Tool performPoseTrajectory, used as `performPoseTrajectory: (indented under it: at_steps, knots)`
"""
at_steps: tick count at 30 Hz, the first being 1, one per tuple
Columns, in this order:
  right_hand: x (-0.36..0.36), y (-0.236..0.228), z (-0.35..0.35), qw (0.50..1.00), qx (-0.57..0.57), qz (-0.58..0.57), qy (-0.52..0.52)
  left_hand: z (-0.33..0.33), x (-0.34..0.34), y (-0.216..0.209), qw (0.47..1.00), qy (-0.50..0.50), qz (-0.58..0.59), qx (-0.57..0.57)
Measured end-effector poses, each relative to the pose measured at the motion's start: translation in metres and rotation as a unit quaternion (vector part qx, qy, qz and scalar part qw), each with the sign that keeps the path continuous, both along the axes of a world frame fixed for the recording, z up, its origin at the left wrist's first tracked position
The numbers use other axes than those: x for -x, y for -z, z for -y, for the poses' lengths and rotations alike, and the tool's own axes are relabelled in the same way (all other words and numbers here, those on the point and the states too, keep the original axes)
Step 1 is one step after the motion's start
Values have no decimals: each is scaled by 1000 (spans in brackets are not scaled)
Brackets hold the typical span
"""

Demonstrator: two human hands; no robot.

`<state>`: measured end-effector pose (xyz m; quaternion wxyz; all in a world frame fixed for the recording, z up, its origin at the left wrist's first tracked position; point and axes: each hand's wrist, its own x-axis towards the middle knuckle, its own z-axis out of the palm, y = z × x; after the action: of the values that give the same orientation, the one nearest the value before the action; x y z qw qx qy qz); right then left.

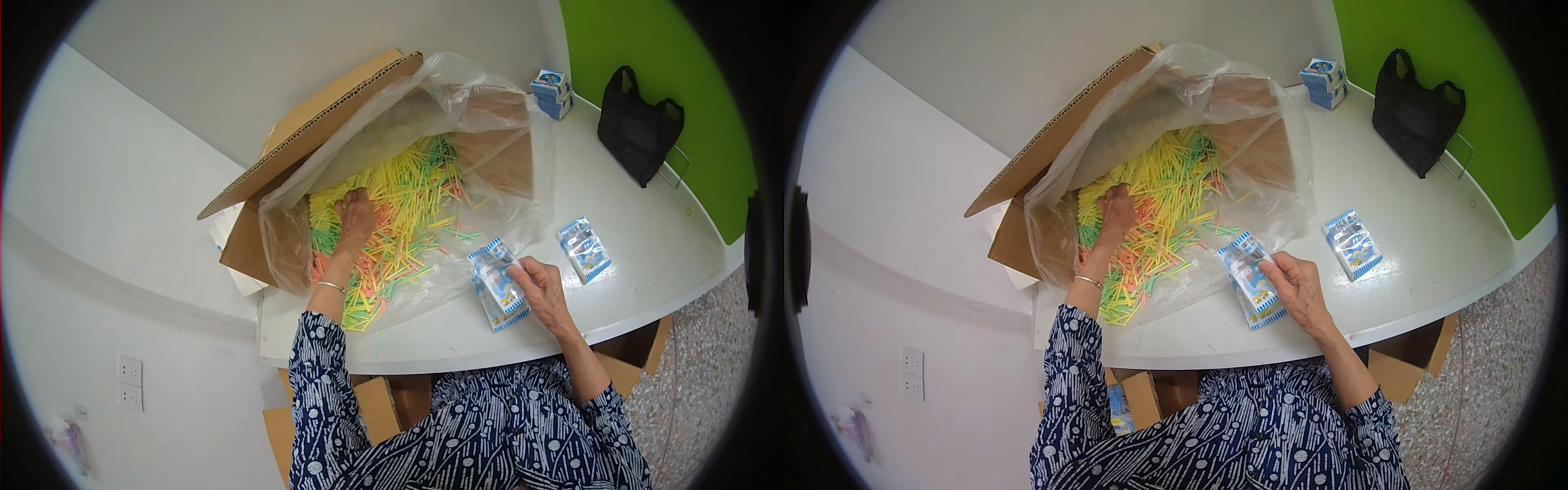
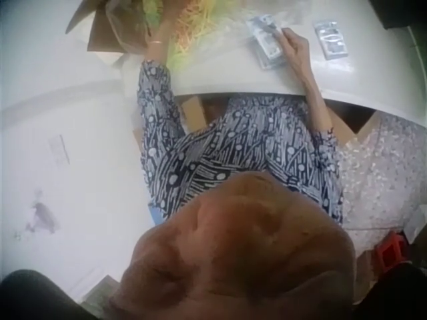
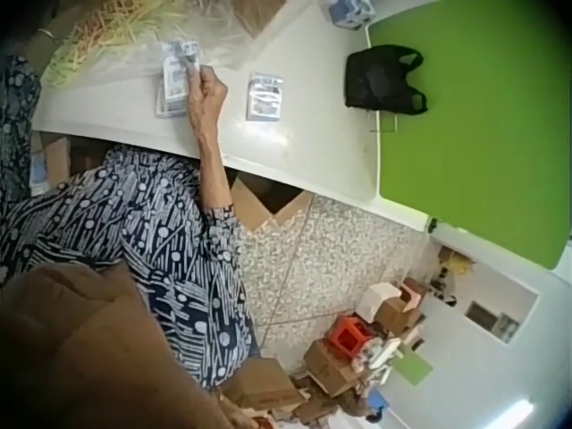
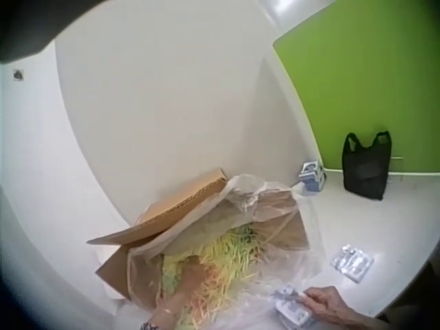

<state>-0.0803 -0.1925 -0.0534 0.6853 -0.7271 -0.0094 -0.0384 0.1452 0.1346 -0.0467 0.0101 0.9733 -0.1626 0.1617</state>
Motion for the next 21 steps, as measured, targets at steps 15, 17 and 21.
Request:
performPoseTrajectory:
  at_steps: [15,17,21]
  knots:
    - [-104,19,-94,874,-458,-160,35,91,73,-34,630,37,-316,708]
    - [-116,22,-109,842,-499,-202,43,102,75,-19,535,45,-319,781]
    - [-132,30,-124,775,-604,-177,58,113,85,-1,440,83,-323,834]
